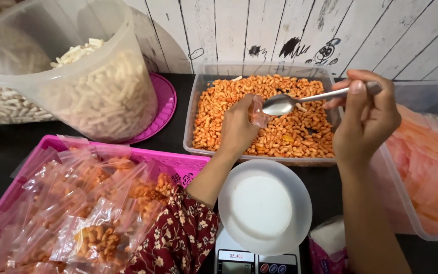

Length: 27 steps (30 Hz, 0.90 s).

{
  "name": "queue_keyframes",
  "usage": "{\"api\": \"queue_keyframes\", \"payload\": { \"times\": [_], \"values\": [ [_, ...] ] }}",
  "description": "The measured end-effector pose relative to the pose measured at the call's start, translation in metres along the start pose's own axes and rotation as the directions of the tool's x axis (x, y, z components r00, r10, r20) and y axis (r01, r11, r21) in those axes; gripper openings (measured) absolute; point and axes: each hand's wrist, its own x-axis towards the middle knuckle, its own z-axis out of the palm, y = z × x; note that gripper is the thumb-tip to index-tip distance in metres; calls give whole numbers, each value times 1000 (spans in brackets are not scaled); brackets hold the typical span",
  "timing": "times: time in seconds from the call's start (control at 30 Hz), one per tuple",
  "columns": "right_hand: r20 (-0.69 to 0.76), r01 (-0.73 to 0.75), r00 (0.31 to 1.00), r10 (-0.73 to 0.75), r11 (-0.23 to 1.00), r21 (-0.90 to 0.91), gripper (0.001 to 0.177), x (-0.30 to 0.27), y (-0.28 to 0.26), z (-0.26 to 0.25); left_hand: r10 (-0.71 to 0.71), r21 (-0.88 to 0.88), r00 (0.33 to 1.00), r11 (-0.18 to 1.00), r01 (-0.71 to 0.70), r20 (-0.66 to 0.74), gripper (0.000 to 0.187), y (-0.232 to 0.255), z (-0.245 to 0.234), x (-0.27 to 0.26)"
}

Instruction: Manual portioning and packaging of snacks into small plastic bags using a spoon and a digital scale.

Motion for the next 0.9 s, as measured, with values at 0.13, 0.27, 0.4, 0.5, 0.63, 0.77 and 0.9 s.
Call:
{"api": "queue_keyframes", "payload": {
  "times": [0.13, 0.27, 0.4, 0.5, 0.63, 0.77, 0.9],
  "values": [
    [71, 41, 997, -41, 999, -10, 14, -10, 11, 5, 44, 59, 999, 997, -43, -14, 21, -8, 6, 0],
    [90, 80, 993, -74, 994, -72, 16, -14, 3, 19, 74, 124, 997, 990, -74, 2, 31, -9, 6, 0],
    [57, 12, 998, -14, 999, 35, 17, -29, 24, 29, 32, 135, 999, 990, -32, 3, 37, -18, 11, 0],
    [51, -117, 992, 113, 991, 71, 17, -27, 13, 37, 18, 52, 1000, 998, -19, 26, 40, -12, 10, -1],
    [25, -279, 960, 278, 956, 87, 18, -27, 23, 32, 14, 13, 999, 1000, -14, 38, 48, -19, 17, -2],
    [-71, -520, 832, 550, 819, 243, 21, -23, 36, 21, -8, -2, 998, 1000, 8, 61, 62, -8, 8, 0],
    [-75, -607, 739, 670, 710, 357, 22, -31, 66, 15, -81, -19, 992, 996, 84, 94, 69, -8, 5, -1]
  ]
}}
